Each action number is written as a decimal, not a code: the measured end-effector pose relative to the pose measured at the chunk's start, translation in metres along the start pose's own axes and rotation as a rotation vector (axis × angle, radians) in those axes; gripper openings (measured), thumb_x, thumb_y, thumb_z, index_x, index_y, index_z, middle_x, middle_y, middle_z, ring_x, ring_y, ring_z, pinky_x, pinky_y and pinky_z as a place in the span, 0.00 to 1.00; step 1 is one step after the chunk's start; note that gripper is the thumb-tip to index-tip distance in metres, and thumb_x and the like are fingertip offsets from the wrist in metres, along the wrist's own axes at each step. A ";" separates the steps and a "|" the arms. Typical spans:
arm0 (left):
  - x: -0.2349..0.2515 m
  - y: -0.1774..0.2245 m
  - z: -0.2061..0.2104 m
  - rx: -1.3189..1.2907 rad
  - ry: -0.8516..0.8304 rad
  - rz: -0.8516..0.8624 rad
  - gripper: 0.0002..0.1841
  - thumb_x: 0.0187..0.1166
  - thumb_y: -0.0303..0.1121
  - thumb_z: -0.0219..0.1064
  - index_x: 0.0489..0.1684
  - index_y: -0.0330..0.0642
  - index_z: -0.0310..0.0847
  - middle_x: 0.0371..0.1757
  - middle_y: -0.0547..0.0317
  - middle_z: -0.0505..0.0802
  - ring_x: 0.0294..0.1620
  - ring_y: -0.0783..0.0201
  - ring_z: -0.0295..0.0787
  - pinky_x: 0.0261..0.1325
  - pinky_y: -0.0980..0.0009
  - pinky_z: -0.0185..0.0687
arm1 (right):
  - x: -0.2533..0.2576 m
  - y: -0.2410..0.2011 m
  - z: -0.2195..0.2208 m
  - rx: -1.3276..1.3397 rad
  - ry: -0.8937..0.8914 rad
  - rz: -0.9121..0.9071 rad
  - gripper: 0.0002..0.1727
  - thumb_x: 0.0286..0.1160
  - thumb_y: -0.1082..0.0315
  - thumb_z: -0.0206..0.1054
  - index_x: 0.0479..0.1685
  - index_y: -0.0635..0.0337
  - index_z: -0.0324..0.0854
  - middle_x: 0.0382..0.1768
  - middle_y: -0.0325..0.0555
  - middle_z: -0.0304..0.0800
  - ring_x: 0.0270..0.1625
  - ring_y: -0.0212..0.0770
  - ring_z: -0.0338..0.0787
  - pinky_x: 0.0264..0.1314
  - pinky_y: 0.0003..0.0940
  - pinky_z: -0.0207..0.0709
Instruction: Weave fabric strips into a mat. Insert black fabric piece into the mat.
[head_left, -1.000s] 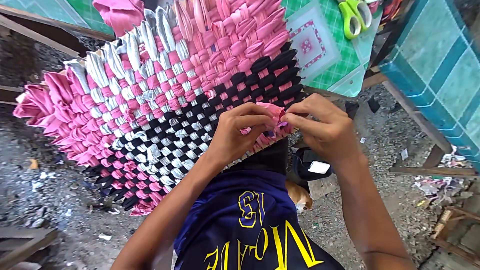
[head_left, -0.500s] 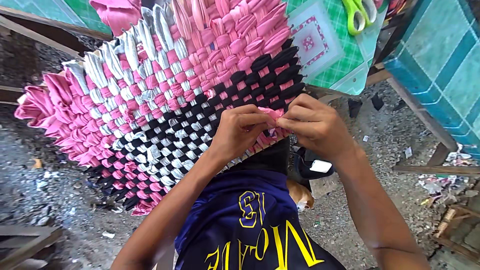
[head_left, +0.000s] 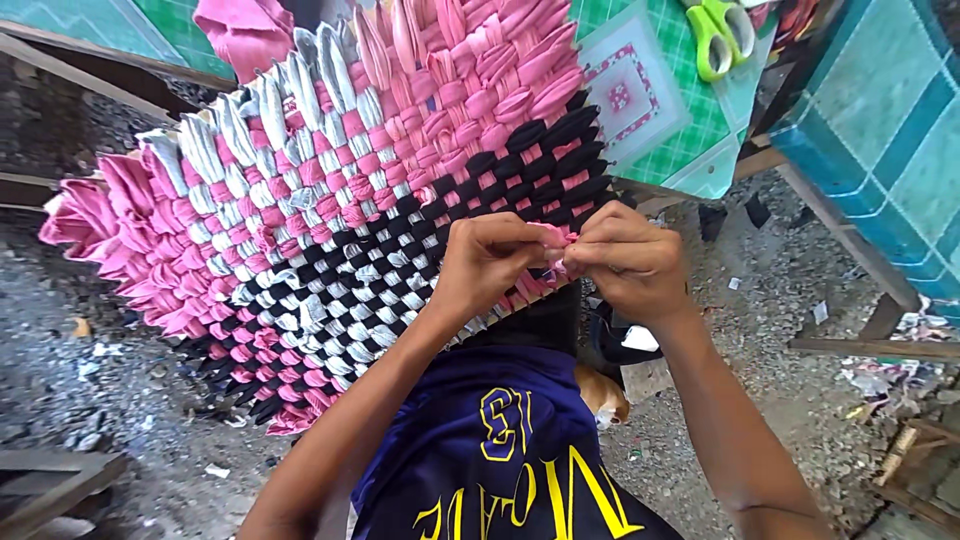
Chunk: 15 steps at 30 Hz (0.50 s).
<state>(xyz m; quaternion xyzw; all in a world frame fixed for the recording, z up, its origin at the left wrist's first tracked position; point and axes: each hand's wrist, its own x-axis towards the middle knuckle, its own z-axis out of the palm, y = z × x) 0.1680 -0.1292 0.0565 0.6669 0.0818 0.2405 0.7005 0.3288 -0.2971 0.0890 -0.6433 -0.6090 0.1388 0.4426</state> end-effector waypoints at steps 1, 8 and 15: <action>0.000 0.001 -0.001 -0.024 0.000 -0.019 0.05 0.74 0.22 0.76 0.43 0.33 0.94 0.40 0.53 0.95 0.37 0.66 0.95 0.42 0.70 0.96 | -0.001 0.000 0.001 0.015 0.012 0.011 0.05 0.70 0.78 0.74 0.37 0.62 0.96 0.38 0.45 0.92 0.54 0.42 0.87 0.61 0.37 0.80; 0.006 0.007 -0.004 -0.197 -0.050 -0.182 0.07 0.74 0.21 0.75 0.46 0.27 0.90 0.40 0.48 0.98 0.38 0.57 1.00 0.47 0.61 1.00 | 0.003 -0.018 -0.011 -0.205 0.061 0.062 0.10 0.73 0.71 0.76 0.50 0.60 0.94 0.59 0.53 0.91 0.65 0.49 0.86 0.69 0.43 0.80; 0.009 0.004 -0.006 -0.219 -0.086 -0.218 0.07 0.76 0.22 0.74 0.47 0.27 0.89 0.38 0.48 0.98 0.36 0.57 0.99 0.44 0.62 1.00 | -0.003 -0.033 0.005 -0.408 0.091 -0.089 0.09 0.71 0.67 0.78 0.48 0.54 0.96 0.47 0.48 0.92 0.57 0.47 0.84 0.62 0.41 0.77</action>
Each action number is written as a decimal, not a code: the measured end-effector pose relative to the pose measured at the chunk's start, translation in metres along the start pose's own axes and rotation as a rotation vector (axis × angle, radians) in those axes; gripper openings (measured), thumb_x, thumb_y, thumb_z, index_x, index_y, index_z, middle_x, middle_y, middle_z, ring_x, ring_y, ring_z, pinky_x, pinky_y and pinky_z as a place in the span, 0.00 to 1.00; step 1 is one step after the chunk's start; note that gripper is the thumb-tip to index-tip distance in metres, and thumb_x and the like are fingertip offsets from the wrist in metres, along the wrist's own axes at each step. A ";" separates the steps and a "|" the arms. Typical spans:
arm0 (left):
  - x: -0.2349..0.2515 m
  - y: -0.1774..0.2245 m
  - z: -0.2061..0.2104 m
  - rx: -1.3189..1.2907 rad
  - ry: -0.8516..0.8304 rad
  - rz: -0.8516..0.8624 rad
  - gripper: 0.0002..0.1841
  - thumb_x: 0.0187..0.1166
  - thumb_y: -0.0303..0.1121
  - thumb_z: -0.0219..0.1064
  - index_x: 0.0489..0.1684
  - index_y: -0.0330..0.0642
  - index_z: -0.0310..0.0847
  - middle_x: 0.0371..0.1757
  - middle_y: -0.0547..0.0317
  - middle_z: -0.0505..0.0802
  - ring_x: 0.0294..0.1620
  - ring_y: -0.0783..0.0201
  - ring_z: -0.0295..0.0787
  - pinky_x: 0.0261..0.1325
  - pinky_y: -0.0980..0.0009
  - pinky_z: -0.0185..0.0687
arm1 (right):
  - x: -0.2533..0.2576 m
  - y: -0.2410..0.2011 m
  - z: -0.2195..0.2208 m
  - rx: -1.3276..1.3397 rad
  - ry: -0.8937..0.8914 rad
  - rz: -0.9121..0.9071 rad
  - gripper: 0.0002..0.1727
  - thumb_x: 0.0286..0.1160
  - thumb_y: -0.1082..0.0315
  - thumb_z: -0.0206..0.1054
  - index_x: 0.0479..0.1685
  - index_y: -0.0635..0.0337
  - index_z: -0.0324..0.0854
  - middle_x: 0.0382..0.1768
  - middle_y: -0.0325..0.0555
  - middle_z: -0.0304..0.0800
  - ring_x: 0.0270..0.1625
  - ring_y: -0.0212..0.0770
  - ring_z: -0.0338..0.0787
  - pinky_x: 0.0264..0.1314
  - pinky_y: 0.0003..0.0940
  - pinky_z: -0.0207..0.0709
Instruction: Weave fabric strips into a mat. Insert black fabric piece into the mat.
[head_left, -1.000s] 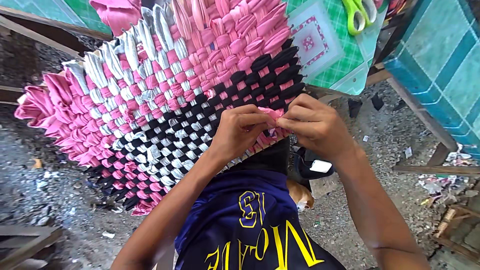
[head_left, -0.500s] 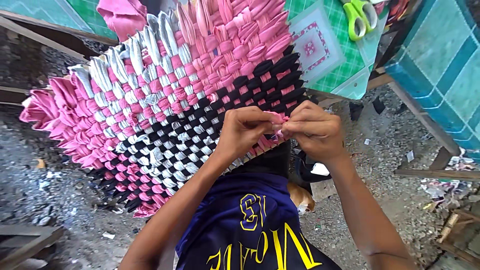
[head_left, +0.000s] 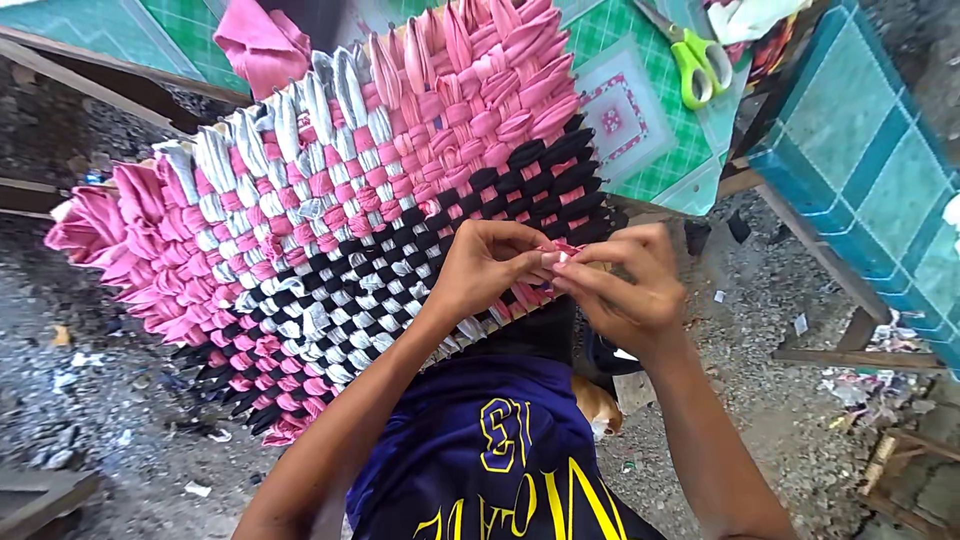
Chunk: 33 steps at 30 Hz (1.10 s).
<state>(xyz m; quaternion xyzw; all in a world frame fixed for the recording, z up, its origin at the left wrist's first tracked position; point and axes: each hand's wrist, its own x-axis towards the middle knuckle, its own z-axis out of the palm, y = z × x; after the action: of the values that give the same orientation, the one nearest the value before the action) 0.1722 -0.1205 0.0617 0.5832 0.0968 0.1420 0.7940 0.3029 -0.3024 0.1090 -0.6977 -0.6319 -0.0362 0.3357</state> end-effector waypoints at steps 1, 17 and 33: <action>0.000 0.000 0.000 0.000 -0.005 -0.001 0.07 0.76 0.22 0.74 0.47 0.27 0.89 0.38 0.48 0.98 0.35 0.57 0.99 0.44 0.62 1.00 | -0.002 0.001 0.004 -0.011 0.003 -0.017 0.08 0.72 0.70 0.77 0.48 0.54 0.95 0.47 0.48 0.92 0.57 0.48 0.84 0.61 0.41 0.77; -0.003 -0.003 0.007 0.123 0.115 -0.009 0.07 0.85 0.28 0.67 0.49 0.33 0.82 0.38 0.53 0.96 0.34 0.62 0.98 0.40 0.66 0.98 | -0.001 -0.025 0.010 0.395 0.383 0.158 0.05 0.74 0.75 0.74 0.43 0.56 0.88 0.45 0.41 0.92 0.53 0.40 0.91 0.57 0.38 0.87; -0.006 -0.001 0.020 0.591 0.236 0.193 0.12 0.80 0.31 0.72 0.57 0.39 0.85 0.52 0.55 0.89 0.28 0.71 0.83 0.26 0.74 0.82 | 0.008 -0.018 -0.017 0.691 0.432 0.432 0.08 0.75 0.72 0.75 0.49 0.55 0.89 0.48 0.41 0.93 0.47 0.39 0.93 0.50 0.36 0.91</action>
<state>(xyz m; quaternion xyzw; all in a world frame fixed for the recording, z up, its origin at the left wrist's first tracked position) 0.1725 -0.1408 0.0668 0.7744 0.1695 0.2489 0.5564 0.2941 -0.3049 0.1334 -0.6371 -0.3626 0.1027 0.6724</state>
